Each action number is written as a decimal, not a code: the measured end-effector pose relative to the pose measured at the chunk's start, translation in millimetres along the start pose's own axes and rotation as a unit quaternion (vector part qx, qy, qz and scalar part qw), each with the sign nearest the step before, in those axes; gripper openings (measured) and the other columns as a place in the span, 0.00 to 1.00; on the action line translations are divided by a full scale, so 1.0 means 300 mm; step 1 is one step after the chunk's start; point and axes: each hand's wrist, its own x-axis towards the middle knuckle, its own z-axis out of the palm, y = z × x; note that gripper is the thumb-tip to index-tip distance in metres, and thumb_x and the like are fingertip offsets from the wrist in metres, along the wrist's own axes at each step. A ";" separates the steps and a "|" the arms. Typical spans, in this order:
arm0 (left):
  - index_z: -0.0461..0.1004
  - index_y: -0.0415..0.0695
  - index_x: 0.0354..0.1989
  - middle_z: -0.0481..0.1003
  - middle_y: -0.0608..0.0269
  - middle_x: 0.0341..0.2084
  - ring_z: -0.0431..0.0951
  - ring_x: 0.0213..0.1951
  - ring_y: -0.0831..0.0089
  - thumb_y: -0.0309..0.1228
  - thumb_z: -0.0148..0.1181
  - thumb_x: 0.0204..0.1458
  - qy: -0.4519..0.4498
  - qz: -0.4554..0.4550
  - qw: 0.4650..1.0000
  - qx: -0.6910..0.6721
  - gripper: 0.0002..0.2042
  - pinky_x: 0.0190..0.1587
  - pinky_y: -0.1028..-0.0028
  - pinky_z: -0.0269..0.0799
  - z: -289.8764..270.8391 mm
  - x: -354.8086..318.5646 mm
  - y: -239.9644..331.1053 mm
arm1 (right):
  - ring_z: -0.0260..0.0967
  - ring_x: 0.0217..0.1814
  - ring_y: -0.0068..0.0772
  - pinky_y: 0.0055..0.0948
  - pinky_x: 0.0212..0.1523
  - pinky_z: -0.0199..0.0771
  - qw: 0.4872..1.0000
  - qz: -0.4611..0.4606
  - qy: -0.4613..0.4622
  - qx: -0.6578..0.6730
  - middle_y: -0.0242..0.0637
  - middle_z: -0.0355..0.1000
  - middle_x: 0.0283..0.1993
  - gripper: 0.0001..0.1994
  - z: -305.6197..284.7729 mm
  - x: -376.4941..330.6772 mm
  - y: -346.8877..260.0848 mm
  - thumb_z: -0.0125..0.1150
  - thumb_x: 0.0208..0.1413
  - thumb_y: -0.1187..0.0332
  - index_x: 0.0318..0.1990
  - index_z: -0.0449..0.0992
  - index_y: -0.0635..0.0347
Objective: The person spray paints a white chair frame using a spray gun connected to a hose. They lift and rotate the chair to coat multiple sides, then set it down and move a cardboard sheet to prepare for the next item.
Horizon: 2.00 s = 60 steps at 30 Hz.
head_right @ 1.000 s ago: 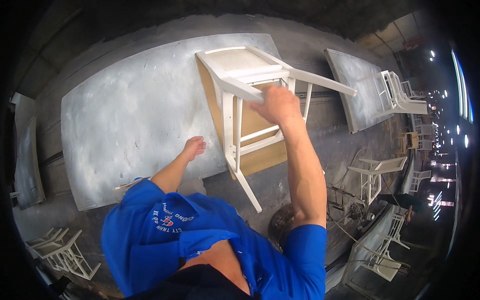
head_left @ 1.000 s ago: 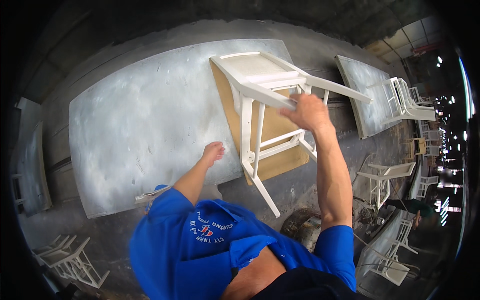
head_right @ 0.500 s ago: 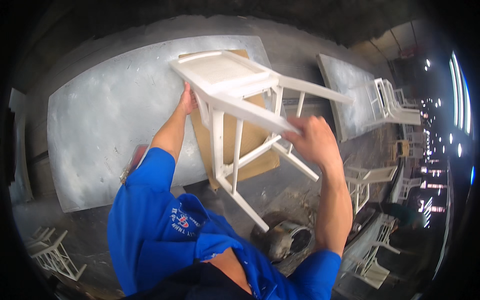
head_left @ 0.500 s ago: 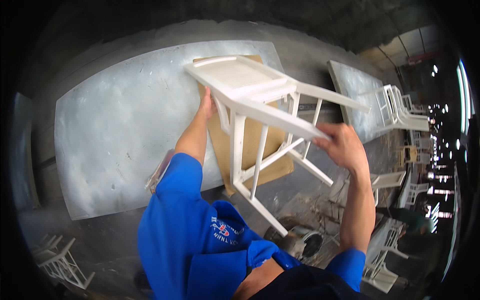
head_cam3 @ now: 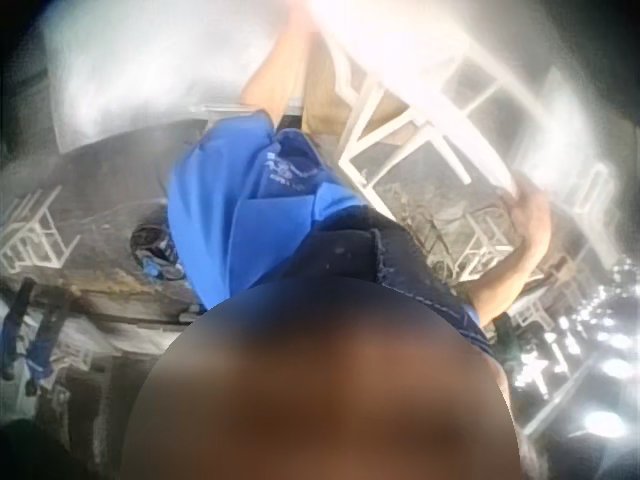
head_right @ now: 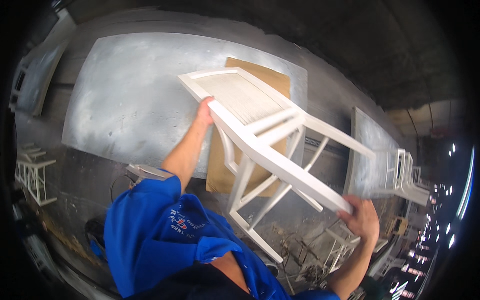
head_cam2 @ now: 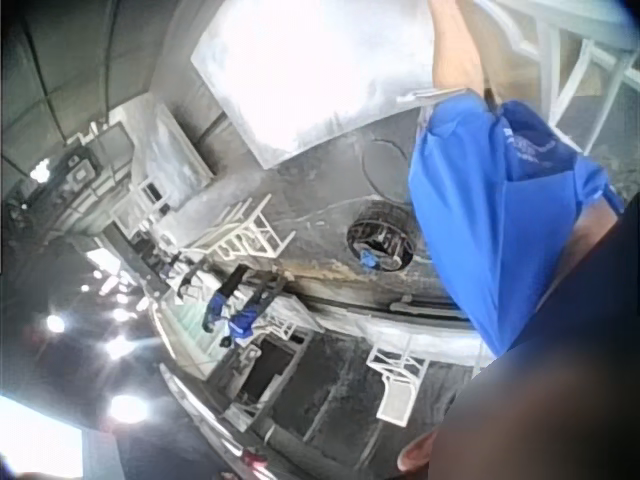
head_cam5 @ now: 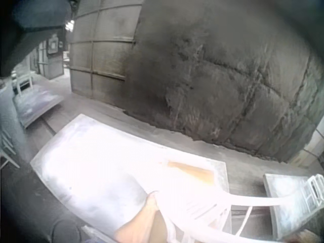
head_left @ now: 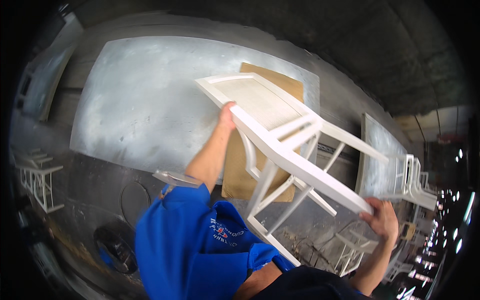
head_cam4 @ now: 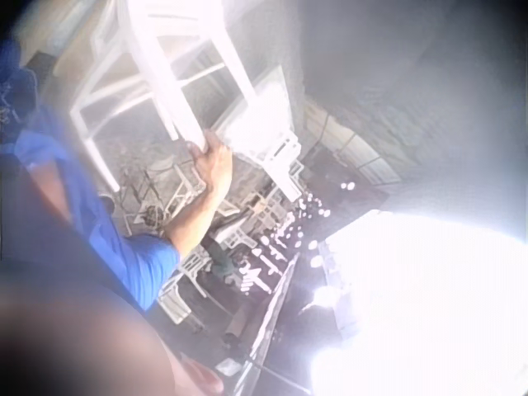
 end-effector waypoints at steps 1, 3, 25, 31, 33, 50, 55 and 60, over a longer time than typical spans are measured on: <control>0.67 0.31 0.63 0.75 0.42 0.56 0.73 0.61 0.46 0.34 0.61 0.56 0.018 0.010 1.000 -0.013 0.28 0.66 0.51 0.67 0.019 -0.059 -0.023 | 0.80 0.45 0.56 0.43 0.49 0.79 0.996 0.066 -0.063 0.000 0.52 0.81 0.41 0.25 -0.008 -0.009 0.030 0.79 0.38 0.62 0.47 0.83 0.58; 0.67 0.28 0.60 0.75 0.39 0.53 0.76 0.56 0.44 0.30 0.61 0.55 0.073 0.041 0.996 -0.023 0.26 0.63 0.49 0.71 0.055 -0.169 -0.077 | 0.81 0.45 0.54 0.43 0.50 0.80 0.991 0.035 -0.123 -0.028 0.52 0.82 0.41 0.27 0.053 -0.010 0.069 0.80 0.34 0.60 0.46 0.84 0.58; 0.82 0.34 0.32 0.82 0.51 0.28 0.83 0.30 0.66 0.34 0.70 0.42 -0.083 0.451 0.847 0.268 0.14 0.33 0.62 0.79 1.304 -0.903 0.654 | 0.68 0.35 0.20 0.27 0.38 0.72 0.932 -0.119 0.237 0.248 0.29 0.75 0.31 0.15 0.214 0.112 0.154 0.63 0.37 0.76 0.38 0.79 0.66; 0.82 0.33 0.40 0.82 0.56 0.34 0.80 0.36 0.68 0.23 0.69 0.51 -0.365 0.542 0.701 0.286 0.09 0.39 0.66 0.77 1.208 -1.106 0.870 | 0.71 0.35 0.19 0.27 0.36 0.73 0.836 -0.094 0.317 0.438 0.29 0.77 0.33 0.13 0.819 0.440 -0.473 0.71 0.45 0.73 0.40 0.79 0.61; 0.81 0.36 0.45 0.81 0.61 0.36 0.79 0.37 0.73 0.20 0.69 0.51 -0.373 0.536 0.683 0.327 0.12 0.40 0.70 0.76 1.109 -1.110 0.926 | 0.71 0.35 0.19 0.27 0.35 0.74 0.795 -0.091 0.300 0.520 0.28 0.77 0.33 0.12 1.013 0.580 -0.767 0.72 0.48 0.72 0.41 0.79 0.60; 0.61 0.32 0.69 0.71 0.50 0.57 0.73 0.58 0.59 0.26 0.68 0.46 -0.328 0.435 0.683 0.487 0.39 0.62 0.59 0.69 -0.072 -1.117 1.458 | 0.77 0.54 0.52 0.45 0.57 0.77 0.907 -0.159 0.085 0.382 0.46 0.81 0.47 0.27 1.653 0.830 -1.813 0.78 0.46 0.61 0.55 0.80 0.56; 0.55 0.35 0.74 0.66 0.45 0.67 0.65 0.68 0.49 0.26 0.71 0.41 -0.276 0.391 0.625 0.617 0.47 0.72 0.51 0.56 -0.384 -1.096 1.474 | 0.77 0.58 0.50 0.41 0.62 0.76 0.902 -0.159 -0.070 0.395 0.48 0.80 0.52 0.32 1.619 0.915 -1.676 0.77 0.46 0.52 0.59 0.79 0.56; 0.60 0.39 0.72 0.66 0.49 0.67 0.63 0.70 0.51 0.39 0.73 0.49 -0.161 0.452 0.730 0.488 0.42 0.73 0.49 0.55 -0.500 -1.037 1.595 | 0.76 0.58 0.53 0.42 0.61 0.76 0.906 0.015 -0.015 0.423 0.51 0.80 0.53 0.29 1.787 0.834 -1.268 0.73 0.48 0.52 0.56 0.81 0.57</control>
